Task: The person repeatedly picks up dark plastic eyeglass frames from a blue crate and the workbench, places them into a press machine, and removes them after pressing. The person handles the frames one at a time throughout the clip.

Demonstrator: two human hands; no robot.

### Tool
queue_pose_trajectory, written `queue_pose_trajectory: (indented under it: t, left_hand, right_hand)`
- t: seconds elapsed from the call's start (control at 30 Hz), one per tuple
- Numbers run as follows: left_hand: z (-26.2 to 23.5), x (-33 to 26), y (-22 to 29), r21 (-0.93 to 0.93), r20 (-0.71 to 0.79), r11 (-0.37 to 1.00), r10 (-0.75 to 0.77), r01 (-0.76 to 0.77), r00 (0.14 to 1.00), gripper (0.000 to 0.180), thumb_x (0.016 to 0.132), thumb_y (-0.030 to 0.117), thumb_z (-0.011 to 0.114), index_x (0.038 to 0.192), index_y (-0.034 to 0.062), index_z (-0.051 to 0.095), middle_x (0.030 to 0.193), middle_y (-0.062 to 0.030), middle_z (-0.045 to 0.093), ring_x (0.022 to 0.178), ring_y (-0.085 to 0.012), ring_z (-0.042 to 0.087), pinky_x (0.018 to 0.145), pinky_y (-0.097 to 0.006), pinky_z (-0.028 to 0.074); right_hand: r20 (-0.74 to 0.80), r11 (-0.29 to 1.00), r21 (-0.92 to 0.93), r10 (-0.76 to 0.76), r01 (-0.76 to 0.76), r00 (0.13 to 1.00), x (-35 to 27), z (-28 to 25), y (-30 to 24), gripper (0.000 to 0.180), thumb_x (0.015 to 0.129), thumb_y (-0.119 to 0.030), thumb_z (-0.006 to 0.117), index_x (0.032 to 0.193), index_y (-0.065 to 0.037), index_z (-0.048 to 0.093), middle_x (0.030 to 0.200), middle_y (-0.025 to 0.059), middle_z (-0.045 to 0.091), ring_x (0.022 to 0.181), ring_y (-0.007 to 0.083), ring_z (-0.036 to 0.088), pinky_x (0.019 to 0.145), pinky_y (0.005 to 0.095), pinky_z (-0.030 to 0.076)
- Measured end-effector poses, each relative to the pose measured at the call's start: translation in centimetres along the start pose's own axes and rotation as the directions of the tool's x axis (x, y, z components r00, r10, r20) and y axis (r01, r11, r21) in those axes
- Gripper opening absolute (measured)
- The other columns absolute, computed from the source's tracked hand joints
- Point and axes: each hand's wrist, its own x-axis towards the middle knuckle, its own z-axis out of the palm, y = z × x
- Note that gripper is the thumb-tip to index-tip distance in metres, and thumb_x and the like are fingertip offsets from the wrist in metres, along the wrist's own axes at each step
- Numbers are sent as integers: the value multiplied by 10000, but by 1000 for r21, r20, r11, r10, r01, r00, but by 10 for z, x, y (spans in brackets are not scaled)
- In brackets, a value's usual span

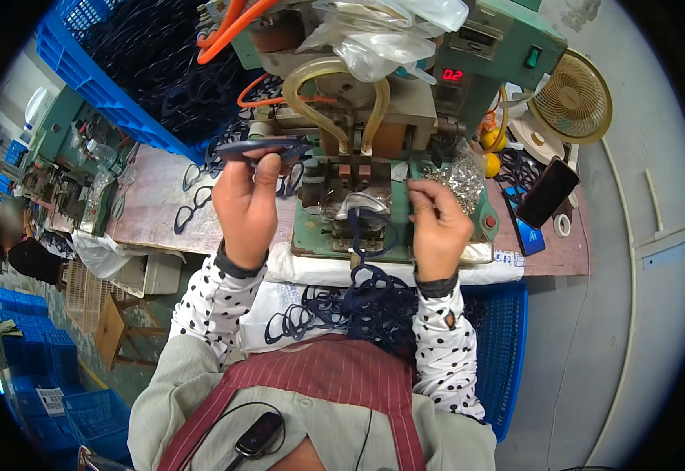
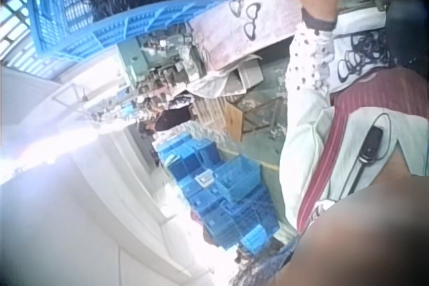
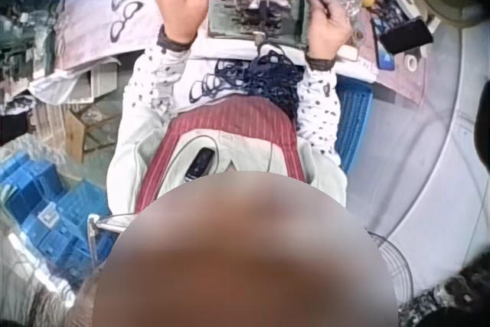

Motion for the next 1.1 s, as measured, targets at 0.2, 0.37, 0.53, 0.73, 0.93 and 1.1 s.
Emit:
queue_pose_trajectory:
  t: [0.2,0.37,0.53,0.73,0.93,1.1]
  left_hand:
    - [4,6,-5,-143,-26,989,-47,43,999,118,951,85,589,1033,12,631,848,-82,674,689,-134,620,627,-247,476]
    - [3,5,-5,-117,2,992,-52,52,999,142,961,106,584,1049,-2,616,870,-88,678,731,-136,628,663,-247,487]
    - [4,3,-8,-120,-26,992,-54,50,998,127,943,112,612,1030,22,633,831,-96,662,686,-163,621,630,-262,478]
    - [4,-1,-16,-102,-27,993,60,-62,998,143,897,80,642,1032,33,642,838,-109,650,694,-235,611,640,-291,481]
    - [15,-50,-13,-134,251,752,656,-645,712,350,788,34,673,1134,12,629,1119,-132,664,946,-269,653,859,-414,530]
    - [30,-56,-15,-321,419,774,633,-546,651,339,823,1,621,1161,-19,622,1160,-179,649,1025,-308,653,959,-478,502]
  right_hand:
    - [12,959,-199,-204,203,979,-16,29,-11,157,761,-25,738,915,-45,719,876,81,644,849,215,581,775,320,468]
    - [-30,970,-166,-185,178,982,-23,48,-5,310,752,-50,764,1024,-18,620,918,95,621,868,229,591,804,345,468]
    - [-137,967,234,-67,97,988,-32,62,10,363,802,0,750,1096,-1,539,963,99,624,873,158,620,820,282,491]
    - [-122,931,340,-96,132,988,-27,67,19,335,839,17,716,1103,12,511,981,91,624,867,132,624,799,255,494]
    - [-2,966,-22,-259,259,966,-5,36,16,342,746,1,755,1062,-17,625,914,90,646,852,197,655,793,305,517]
    - [-157,843,-510,-287,171,945,37,-45,65,245,814,-68,718,1041,-16,641,959,122,683,876,225,659,796,327,501]
